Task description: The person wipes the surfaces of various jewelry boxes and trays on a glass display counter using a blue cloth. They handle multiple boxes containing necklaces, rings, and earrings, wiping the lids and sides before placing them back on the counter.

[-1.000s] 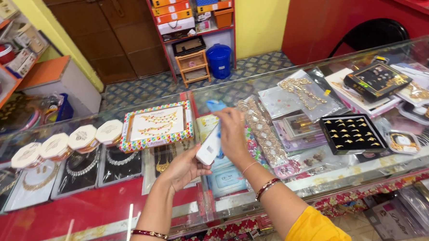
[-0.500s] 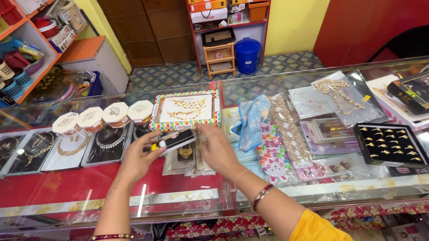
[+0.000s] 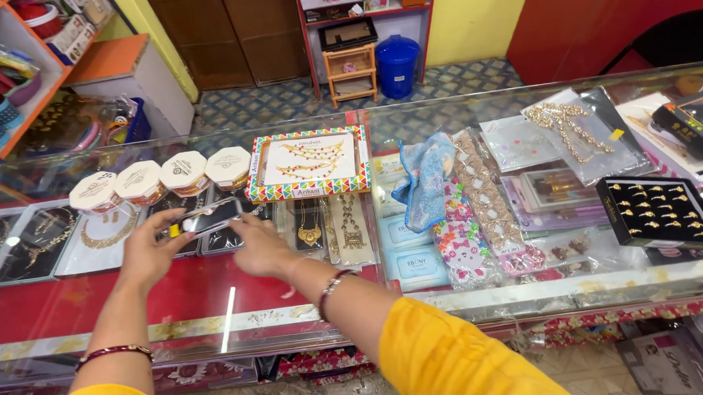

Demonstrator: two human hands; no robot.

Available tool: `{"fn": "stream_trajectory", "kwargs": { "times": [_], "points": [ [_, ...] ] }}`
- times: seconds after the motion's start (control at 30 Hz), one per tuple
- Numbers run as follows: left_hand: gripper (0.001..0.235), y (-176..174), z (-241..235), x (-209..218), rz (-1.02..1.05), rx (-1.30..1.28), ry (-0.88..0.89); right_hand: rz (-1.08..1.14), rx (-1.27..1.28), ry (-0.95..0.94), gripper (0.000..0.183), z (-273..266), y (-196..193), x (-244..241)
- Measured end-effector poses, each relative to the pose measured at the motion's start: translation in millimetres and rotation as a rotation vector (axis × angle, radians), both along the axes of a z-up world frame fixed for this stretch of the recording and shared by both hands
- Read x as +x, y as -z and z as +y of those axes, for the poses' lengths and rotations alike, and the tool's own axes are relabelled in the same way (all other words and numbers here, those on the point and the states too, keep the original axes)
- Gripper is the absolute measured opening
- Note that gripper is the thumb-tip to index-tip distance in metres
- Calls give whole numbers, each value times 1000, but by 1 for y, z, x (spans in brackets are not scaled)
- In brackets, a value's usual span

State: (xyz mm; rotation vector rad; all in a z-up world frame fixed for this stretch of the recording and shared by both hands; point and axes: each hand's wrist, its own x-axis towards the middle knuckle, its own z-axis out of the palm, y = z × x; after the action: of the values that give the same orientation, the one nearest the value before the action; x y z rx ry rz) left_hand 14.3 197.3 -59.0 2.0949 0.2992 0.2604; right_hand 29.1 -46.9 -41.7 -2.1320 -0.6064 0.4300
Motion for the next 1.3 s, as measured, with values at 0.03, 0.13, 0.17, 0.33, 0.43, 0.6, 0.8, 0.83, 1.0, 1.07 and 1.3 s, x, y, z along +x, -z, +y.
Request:
{"fn": "stream_trajectory", "kwargs": {
  "times": [0.03,0.13,0.17,0.33,0.43,0.6,0.8,0.83,1.0,1.07,1.3],
  "points": [
    [49,4,9,5,-29,-1,28,16,-28,-9,82,7,-4,1],
    [45,13,28,12,-65,-3,82,66,-90,-32,82,24,-14,5],
    [43,13,31,14,-46,-4,83,79,-95,-34,82,29,-16,8],
    [42,-2,26,12,-96,171,-12,111,-118,-41,81,43,-15,21],
    [47,-8,13,3,-309,414,-93,95,-91,-48,80,43,-6,23],
    [45,-24,-40,0,-564,568,-316,-48,169,-31,77,29,-7,16],
    [36,-71,-148,18,-750,111,-54,-274,347,167,39,-44,-57,-14],
    [36,-76,-168,21,-749,78,-33,-294,369,232,36,-63,-64,-15],
    [38,-73,-268,36,-671,-14,68,-539,119,572,36,-165,-70,-6],
    [42,-61,-312,45,-516,-232,192,-663,-39,690,49,-203,-66,3],
    [43,-19,-432,63,-283,-7,310,-434,-108,505,58,-290,-23,13]
  ]
}}
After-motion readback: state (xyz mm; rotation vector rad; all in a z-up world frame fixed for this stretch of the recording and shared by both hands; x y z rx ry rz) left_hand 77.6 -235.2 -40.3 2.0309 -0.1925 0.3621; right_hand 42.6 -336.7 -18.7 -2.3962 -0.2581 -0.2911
